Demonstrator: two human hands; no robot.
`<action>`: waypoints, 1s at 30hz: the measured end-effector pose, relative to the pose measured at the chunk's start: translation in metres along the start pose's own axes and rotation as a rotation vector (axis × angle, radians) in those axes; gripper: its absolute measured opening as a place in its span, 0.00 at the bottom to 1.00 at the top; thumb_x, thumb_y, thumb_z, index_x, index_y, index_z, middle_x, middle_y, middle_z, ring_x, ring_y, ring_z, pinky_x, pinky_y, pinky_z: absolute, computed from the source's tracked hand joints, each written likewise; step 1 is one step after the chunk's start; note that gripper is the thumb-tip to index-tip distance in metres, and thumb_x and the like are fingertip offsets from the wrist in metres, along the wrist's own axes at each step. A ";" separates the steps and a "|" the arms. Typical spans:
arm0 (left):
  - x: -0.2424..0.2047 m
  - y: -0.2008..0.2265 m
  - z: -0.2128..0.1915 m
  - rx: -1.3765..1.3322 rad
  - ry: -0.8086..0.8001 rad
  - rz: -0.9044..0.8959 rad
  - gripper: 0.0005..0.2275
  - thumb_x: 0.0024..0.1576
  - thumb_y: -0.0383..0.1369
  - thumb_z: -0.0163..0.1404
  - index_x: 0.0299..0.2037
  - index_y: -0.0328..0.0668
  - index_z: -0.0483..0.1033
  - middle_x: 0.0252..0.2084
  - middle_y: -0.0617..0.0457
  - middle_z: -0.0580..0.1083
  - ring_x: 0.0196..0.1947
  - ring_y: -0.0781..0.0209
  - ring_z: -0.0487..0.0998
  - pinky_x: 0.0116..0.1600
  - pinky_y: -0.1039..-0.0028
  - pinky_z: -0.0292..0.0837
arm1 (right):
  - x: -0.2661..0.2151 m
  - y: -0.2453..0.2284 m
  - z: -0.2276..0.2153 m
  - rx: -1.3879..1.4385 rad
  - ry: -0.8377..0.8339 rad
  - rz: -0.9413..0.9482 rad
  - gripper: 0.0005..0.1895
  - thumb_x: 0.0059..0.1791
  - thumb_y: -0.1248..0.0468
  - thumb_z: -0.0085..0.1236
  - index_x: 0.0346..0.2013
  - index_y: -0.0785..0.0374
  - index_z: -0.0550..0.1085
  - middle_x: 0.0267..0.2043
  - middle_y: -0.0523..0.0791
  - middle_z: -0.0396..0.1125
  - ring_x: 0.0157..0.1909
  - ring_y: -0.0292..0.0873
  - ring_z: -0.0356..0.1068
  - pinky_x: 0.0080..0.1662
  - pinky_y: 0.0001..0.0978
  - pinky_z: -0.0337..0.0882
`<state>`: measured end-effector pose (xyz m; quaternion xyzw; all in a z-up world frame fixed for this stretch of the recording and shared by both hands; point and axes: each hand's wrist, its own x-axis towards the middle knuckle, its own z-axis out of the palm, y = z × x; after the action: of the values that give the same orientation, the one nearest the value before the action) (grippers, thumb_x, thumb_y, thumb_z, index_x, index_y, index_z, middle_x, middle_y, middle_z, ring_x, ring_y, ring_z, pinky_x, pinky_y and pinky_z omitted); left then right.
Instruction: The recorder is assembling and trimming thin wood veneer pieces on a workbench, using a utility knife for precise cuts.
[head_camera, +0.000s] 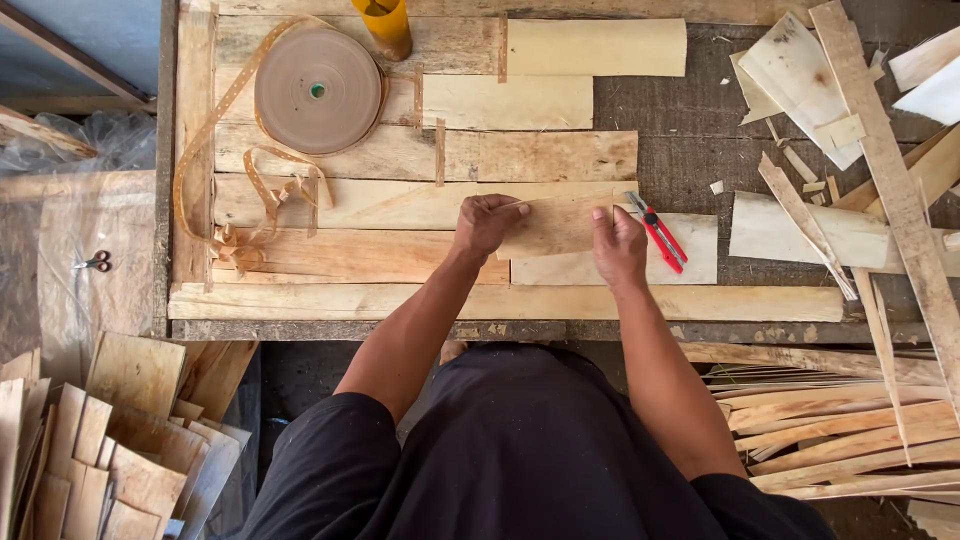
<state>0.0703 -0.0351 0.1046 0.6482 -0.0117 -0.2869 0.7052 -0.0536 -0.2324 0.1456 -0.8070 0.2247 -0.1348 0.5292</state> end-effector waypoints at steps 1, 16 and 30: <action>-0.002 0.002 0.001 -0.003 0.000 0.001 0.06 0.53 0.31 0.63 0.37 0.38 0.86 0.29 0.53 0.82 0.24 0.72 0.76 0.30 0.78 0.72 | -0.003 -0.002 -0.001 -0.002 0.000 -0.001 0.15 0.57 0.55 0.54 0.32 0.61 0.72 0.21 0.36 0.58 0.25 0.30 0.53 0.29 0.28 0.56; 0.046 -0.068 -0.029 -0.150 0.043 -0.035 0.13 0.59 0.33 0.56 0.49 0.30 0.81 0.31 0.56 0.77 0.27 0.69 0.72 0.32 0.78 0.74 | 0.015 0.056 -0.071 0.089 0.457 0.525 0.22 0.56 0.49 0.46 0.48 0.64 0.75 0.43 0.45 0.71 0.36 0.39 0.75 0.34 0.35 0.78; 0.034 -0.080 -0.081 -0.112 0.354 -0.034 0.18 0.55 0.19 0.54 0.57 0.30 0.73 0.35 0.49 0.78 0.28 0.65 0.79 0.32 0.78 0.76 | 0.043 0.140 -0.120 0.628 0.913 0.469 0.20 0.55 0.56 0.51 0.60 0.55 0.61 0.58 0.49 0.70 0.55 0.50 0.76 0.42 0.44 0.82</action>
<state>0.0987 0.0252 0.0057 0.6486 0.1394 -0.1804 0.7262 -0.1017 -0.3972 0.0649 -0.4016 0.5507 -0.4074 0.6078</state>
